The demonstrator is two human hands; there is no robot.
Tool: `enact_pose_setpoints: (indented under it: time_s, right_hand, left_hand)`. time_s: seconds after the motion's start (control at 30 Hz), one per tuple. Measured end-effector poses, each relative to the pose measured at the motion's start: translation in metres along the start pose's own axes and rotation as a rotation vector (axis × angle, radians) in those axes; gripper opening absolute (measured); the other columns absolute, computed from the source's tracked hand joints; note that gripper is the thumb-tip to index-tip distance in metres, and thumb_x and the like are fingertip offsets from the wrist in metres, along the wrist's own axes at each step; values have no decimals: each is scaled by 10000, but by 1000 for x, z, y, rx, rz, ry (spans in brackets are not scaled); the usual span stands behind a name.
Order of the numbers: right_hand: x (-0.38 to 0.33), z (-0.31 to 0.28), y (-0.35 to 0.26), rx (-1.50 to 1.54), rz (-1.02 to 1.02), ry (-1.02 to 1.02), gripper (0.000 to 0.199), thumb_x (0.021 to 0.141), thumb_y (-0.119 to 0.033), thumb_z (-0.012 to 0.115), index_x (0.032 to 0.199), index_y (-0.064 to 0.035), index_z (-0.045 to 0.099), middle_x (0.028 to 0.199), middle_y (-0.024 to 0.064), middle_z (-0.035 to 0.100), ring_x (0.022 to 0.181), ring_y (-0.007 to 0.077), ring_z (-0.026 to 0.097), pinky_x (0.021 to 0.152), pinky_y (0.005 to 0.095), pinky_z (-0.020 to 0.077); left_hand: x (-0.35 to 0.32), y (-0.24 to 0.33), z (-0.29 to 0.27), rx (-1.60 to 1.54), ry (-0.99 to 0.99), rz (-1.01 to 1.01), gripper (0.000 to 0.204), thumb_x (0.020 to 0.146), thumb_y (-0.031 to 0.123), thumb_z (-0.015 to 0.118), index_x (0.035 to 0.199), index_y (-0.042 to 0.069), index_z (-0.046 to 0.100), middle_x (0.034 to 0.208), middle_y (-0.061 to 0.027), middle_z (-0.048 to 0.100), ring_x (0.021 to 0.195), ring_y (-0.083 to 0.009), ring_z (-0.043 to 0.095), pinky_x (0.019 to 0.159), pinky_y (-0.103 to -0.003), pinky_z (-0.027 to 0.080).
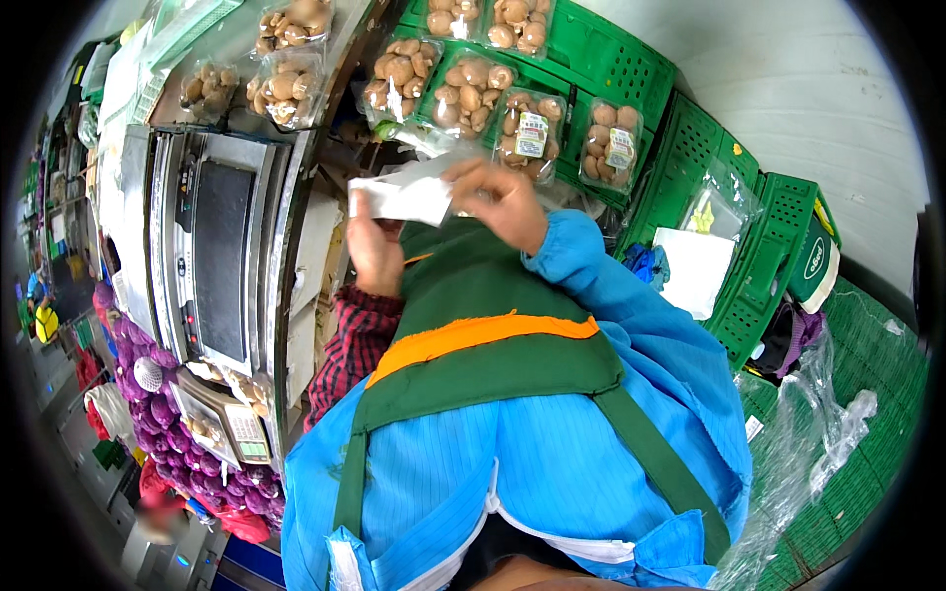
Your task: The person places mushrooms into plastic trays, seals them with plastic wrap using a wrapping machine, and then applies adhesive labels to the packaged produce.
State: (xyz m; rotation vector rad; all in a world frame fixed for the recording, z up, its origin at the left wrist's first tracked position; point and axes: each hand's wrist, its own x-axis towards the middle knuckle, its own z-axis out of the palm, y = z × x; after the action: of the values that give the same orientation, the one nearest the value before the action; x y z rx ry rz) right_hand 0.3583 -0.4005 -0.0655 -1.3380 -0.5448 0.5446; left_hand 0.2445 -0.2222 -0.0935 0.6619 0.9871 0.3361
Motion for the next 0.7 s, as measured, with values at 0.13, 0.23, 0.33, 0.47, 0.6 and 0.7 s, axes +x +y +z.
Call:
enact_pose_setpoints:
  time_s: [0.13, 0.23, 0.33, 0.47, 0.6, 0.7]
  right_hand:
    - [46, -20, 37, 117, 160, 480, 146, 866, -37, 633, 998, 27, 631, 896, 48, 652, 808, 96, 577, 727, 256, 474]
    - [84, -39, 102, -19, 60, 603, 111, 878, -62, 634, 957, 13, 612, 872, 41, 646, 767, 82, 562, 680, 245, 459]
    - [110, -44, 131, -192, 114, 634, 137, 856, -62, 655, 960, 15, 610, 839, 75, 650, 763, 114, 584, 665, 262, 471]
    - [122, -50, 162, -600, 146, 605, 209, 831, -80, 672, 1004, 14, 604, 959, 133, 634, 778, 219, 619, 674, 321, 495]
    - [117, -43, 141, -971, 19, 555, 380, 791, -155, 711, 1115, -4, 581, 1160, 145, 564, 982, 326, 570, 834, 400, 464]
    - [111, -42, 130, -1179, -9, 376, 525, 751, -210, 729, 1211, -29, 551, 1245, 144, 516, 1155, 347, 467, 987, 435, 373]
  left_hand:
    - [6, 35, -15, -95, -29, -33, 349, 1000, 364, 448, 1133, 63, 566, 1031, -56, 634, 988, -215, 601, 897, -393, 463]
    - [0, 49, -19, -217, -275, -276, 371, 989, 393, 461, 1148, 78, 577, 1082, -62, 642, 1049, -226, 597, 948, -400, 456]
    - [-20, 64, -8, -145, -417, -482, 370, 965, 409, 511, 1122, 83, 589, 1037, -51, 651, 985, -201, 621, 887, -367, 495]
    - [-16, 69, -14, 90, -610, -561, 567, 985, 467, 421, 1375, 56, 410, 1277, -96, 558, 1174, -241, 532, 1012, -400, 414]
    - [-14, 83, -20, 172, -675, -538, 528, 997, 412, 438, 1361, 30, 447, 1278, -97, 565, 1133, -198, 553, 986, -352, 426]
    - [3, 89, -28, 584, -914, -426, 407, 991, 309, 502, 1255, 5, 560, 1168, -70, 629, 1042, -141, 588, 922, -292, 455]
